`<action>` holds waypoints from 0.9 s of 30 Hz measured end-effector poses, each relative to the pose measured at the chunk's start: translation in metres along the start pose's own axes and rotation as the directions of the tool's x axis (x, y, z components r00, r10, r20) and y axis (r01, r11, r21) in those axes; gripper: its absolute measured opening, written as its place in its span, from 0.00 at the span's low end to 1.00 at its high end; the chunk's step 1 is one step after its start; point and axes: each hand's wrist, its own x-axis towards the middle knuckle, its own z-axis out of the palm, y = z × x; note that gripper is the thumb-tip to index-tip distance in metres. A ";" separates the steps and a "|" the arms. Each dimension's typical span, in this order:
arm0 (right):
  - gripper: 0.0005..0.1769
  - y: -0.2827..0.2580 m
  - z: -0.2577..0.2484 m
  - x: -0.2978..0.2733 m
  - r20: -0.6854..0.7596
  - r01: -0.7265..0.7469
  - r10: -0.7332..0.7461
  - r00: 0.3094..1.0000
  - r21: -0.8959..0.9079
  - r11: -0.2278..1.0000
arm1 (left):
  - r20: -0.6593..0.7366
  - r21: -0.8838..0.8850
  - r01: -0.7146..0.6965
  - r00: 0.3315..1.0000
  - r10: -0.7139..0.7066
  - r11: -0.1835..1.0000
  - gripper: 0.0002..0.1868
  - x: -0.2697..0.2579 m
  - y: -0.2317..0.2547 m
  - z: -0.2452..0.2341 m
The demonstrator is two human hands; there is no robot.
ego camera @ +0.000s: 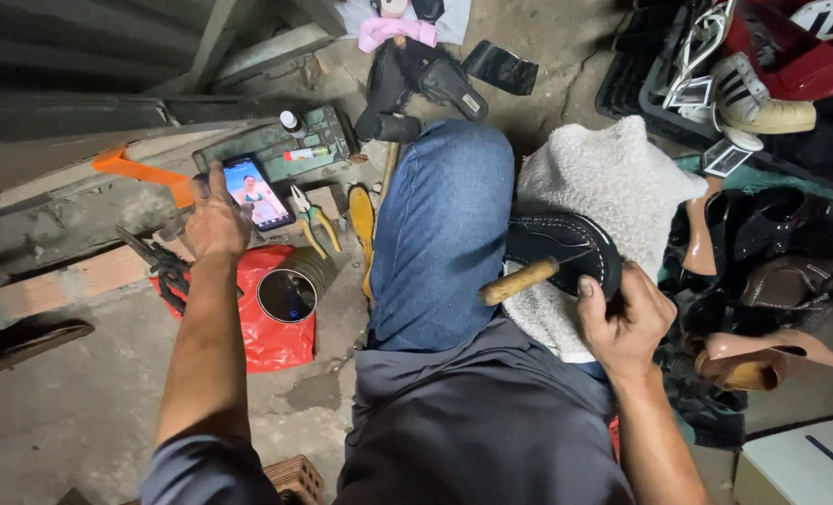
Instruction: Hand-stitching a rubber sole onto a shoe component using a needle and thread.
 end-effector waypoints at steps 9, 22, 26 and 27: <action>0.16 0.001 0.001 0.001 0.010 0.001 0.000 1.000 -0.027 1.000 | -0.084 0.028 -0.063 0.994 0.065 0.998 0.43 0.025 -0.013 0.022; 0.15 0.001 0.002 0.000 0.000 0.002 -0.002 1.000 -0.007 1.000 | -0.220 -0.150 -0.155 0.968 0.120 0.976 0.22 0.015 -0.026 0.025; 0.16 0.000 0.003 0.001 -0.010 0.004 -0.004 1.000 0.011 1.000 | -0.351 -0.195 -0.187 0.930 0.110 0.963 0.26 -0.008 -0.023 0.054; 0.16 0.000 0.003 0.001 -0.016 -0.001 0.002 1.000 0.023 1.000 | -0.375 -0.163 -0.151 0.923 0.080 0.975 0.33 -0.006 -0.027 0.076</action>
